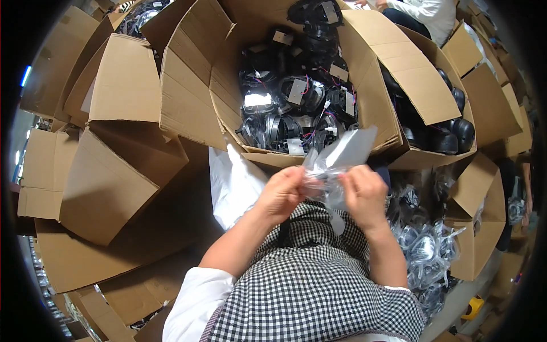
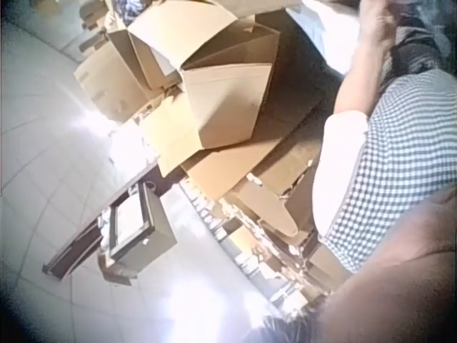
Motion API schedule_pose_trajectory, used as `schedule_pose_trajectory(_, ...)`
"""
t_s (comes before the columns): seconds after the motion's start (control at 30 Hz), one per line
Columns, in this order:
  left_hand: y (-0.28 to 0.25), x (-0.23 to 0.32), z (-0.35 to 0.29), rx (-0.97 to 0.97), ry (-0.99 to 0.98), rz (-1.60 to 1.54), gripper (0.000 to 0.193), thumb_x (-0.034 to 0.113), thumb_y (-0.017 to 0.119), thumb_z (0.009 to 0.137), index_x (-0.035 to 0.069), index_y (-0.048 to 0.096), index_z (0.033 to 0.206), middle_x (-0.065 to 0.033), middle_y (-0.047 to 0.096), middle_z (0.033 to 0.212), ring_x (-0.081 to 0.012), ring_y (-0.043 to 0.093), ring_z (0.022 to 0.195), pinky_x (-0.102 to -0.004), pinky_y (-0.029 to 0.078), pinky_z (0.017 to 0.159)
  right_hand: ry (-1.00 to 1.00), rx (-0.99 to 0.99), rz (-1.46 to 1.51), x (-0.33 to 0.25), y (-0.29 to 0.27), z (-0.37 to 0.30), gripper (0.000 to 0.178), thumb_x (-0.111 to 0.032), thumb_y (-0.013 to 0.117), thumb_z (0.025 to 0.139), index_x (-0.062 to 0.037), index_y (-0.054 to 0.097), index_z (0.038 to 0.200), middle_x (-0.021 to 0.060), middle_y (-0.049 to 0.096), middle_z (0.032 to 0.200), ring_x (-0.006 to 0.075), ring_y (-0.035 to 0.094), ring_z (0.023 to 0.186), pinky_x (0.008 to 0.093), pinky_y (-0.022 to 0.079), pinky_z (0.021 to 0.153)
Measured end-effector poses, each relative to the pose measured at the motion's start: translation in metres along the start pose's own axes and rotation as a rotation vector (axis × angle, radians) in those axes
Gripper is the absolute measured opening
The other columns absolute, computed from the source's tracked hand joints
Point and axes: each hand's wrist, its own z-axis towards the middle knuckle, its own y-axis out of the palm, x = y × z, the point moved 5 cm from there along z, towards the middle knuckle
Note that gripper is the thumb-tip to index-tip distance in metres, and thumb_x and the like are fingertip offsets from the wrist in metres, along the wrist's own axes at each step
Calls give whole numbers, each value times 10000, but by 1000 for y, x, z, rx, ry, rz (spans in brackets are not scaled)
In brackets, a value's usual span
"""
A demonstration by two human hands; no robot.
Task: The person places black plastic components into plastic bags by hand, then organizes the bagged components within a large cardboard box.
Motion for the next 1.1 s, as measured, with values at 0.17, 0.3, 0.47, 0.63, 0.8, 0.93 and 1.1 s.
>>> schedule_pose_trajectory(0.17, -7, 72, -37, -283, 289, -282, 263, 359, 443, 994, 123, 537, 927, 2, 521, 668, -99, 461, 498, -253, 413, 456, 280, -279, -560, 87, -31, -12, 248, -250, 647, 813, -17, 626, 895, 92, 608, 836, 279, 594, 818, 421, 432, 719)
schedule_pose_trajectory(0.3, 31, 83, -33, -172, 282, 596, 155, 217, 650, 903, 109, 563, 973, 20, 538, 769, -92, 537, 709, -265, 457, 630, -322, -103, 32, -22, -43, 34, 693, -209, 721, 722, -59, 451, 1342, 124, 585, 1144, 285, 555, 1053, 438, 429, 855)
schedule_pose_trajectory(0.47, 29, 133, 30, 378, 473, 2336, 274, 166, 698, 748, 77, 645, 1002, -120, 649, 951, -297, 624, 878, -389, 505, 748, -236, -564, 175, 4, 12, 65, 251, -116, 658, 751, -51, 663, 994, 155, 653, 865, 252, 652, 752, 371, 498, 637)
schedule_pose_trajectory(0.63, -33, 113, 118, 552, -12, 2160, 264, 179, 589, 772, 104, 669, 1013, -166, 668, 1058, -324, 644, 1000, -444, 505, 862, 545, -604, 441, 111, 40, 111, 347, -278, 588, 885, -89, 634, 1172, 124, 674, 1075, 264, 639, 980, 369, 520, 808)
schedule_pose_trajectory(0.8, -69, 60, 192, 667, -22, 1432, 472, 163, 566, 765, -44, 558, 1189, -295, 573, 1201, -406, 561, 1139, -433, 455, 957, 694, -298, -319, 164, 70, 109, 558, -400, 589, 871, -288, 423, 1391, 144, 380, 1427, 426, 383, 1271, 500, 388, 1010)
schedule_pose_trajectory(0.93, -86, 13, 204, 835, 253, 989, 717, 196, 574, 774, -58, 240, 1355, -336, 518, 1246, -447, 504, 1189, -422, 380, 1028, 716, -261, -434, 171, 87, 64, 489, -434, 575, 873, -332, 469, 1339, 131, 294, 1477, 455, 260, 1323, 586, 336, 1008)
schedule_pose_trajectory(1.1, -113, 44, 166, 740, 167, 852, 764, 286, 858, 610, -135, 514, 1147, -278, 614, 1137, -371, 623, 1045, -395, 503, 877, 720, -601, -408, 156, 93, 46, 385, -416, 593, 862, -284, 579, 1223, 118, 319, 1444, 482, 277, 1307, 638, 388, 947)
